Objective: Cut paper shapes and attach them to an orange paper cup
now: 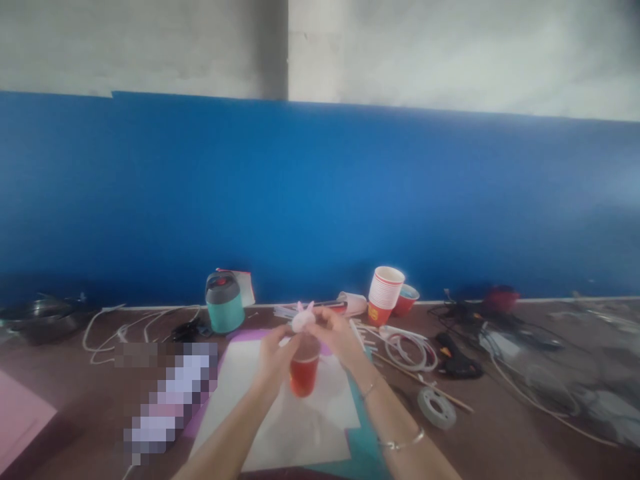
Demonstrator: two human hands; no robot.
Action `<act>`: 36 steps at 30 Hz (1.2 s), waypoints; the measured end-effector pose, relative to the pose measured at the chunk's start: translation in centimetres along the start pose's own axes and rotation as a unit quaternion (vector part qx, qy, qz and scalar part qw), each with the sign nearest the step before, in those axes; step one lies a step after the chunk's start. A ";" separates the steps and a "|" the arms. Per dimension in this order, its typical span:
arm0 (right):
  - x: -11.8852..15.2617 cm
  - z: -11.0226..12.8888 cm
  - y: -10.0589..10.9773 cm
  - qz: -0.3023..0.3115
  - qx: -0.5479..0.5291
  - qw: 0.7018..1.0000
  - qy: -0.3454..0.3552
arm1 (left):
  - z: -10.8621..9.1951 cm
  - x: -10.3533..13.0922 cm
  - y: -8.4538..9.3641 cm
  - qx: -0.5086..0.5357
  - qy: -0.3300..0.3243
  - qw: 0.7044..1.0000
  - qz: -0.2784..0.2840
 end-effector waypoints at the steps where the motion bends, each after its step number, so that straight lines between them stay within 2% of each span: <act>1: -0.1 -0.2 0.0 0.004 -0.009 1.000 -0.004 | 0.0 0.0 -0.1 0.004 0.002 1.000 0.004; 14: 0.8 0.9 0.0 -0.040 0.097 0.993 0.050 | -0.1 -0.3 -0.2 -0.013 -0.013 1.000 0.019; 20: 0.9 1.1 0.1 -0.053 0.125 0.988 0.078 | 0.5 -0.3 0.1 -0.047 -0.008 0.999 0.003; 29: 0.6 0.4 -0.1 -0.013 0.059 0.998 0.003 | -0.2 -0.6 0.0 -0.063 -0.025 0.998 0.017; 36: 0.7 0.7 -0.3 -0.011 0.094 0.992 0.081 | 0.2 -0.6 -0.2 -0.052 -0.017 0.998 0.029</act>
Point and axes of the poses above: each hand's wrist, its own x-axis away from the middle knuckle, its own y-axis out of the back of the hand, z = x × y, the point moved 7 cm from there along -x, towards the middle knuckle, and after that the axes turned 15 degrees about -y, right-handed, at the moved point
